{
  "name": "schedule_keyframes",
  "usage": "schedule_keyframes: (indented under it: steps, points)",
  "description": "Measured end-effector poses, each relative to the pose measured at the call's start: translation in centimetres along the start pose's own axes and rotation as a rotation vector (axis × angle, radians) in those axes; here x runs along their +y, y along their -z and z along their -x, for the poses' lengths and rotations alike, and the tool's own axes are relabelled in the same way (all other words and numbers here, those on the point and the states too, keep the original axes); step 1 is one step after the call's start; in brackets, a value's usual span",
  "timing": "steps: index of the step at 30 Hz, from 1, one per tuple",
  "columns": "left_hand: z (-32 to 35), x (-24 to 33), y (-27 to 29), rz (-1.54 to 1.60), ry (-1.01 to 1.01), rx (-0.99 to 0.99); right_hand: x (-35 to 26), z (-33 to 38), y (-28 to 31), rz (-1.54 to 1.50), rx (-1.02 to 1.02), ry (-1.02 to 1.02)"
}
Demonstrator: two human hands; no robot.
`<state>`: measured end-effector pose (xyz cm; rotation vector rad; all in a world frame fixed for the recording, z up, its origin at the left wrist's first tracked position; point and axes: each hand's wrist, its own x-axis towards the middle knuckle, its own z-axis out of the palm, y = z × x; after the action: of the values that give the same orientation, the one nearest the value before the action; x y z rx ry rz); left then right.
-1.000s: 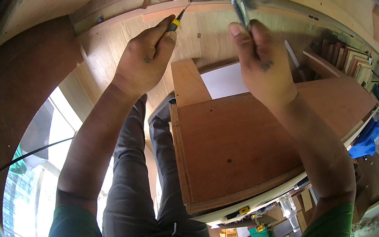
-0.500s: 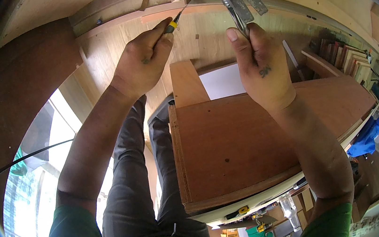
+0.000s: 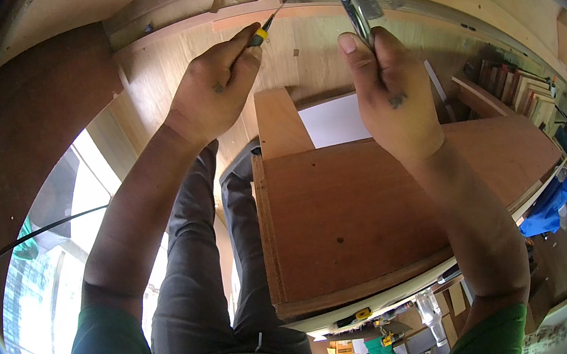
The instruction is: The person attaches a wooden component to a cabinet frame using a screwdriver and a hammer, then uses a utility knife to trim material along the edge of the furniture.
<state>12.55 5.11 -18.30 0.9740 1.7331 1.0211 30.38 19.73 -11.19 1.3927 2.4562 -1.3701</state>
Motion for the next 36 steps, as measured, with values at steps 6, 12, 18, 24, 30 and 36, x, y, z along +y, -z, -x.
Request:
schedule_keyframes:
  steps: [6, 12, 18, 24, 30, 36]
  points:
    - [0.1, 0.1, 0.0, 0.003, 0.051, -0.026, -0.2, 1.1, -0.3, -0.064, 0.038, 0.157]
    - [0.0, -0.1, 0.1, 0.028, 0.059, -0.031, 0.0, -0.2, -0.5, 0.203, -0.034, -0.067]
    - [-0.1, 0.0, 0.3, 0.040, 0.073, -0.050, -0.7, 0.8, -0.2, -0.081, 0.060, 0.136]
    - [-0.1, 0.2, 0.4, 0.075, 0.095, -0.070, -0.6, -0.2, -0.3, 0.135, -0.057, -0.047]
    - [0.0, -0.4, 0.1, 0.036, 0.031, -0.036, -0.6, 0.8, 0.0, -0.057, 0.040, 0.175]
    - [-0.1, -0.8, 0.2, 0.058, 0.041, -0.045, 0.5, 0.0, -0.5, 0.126, -0.045, -0.025]
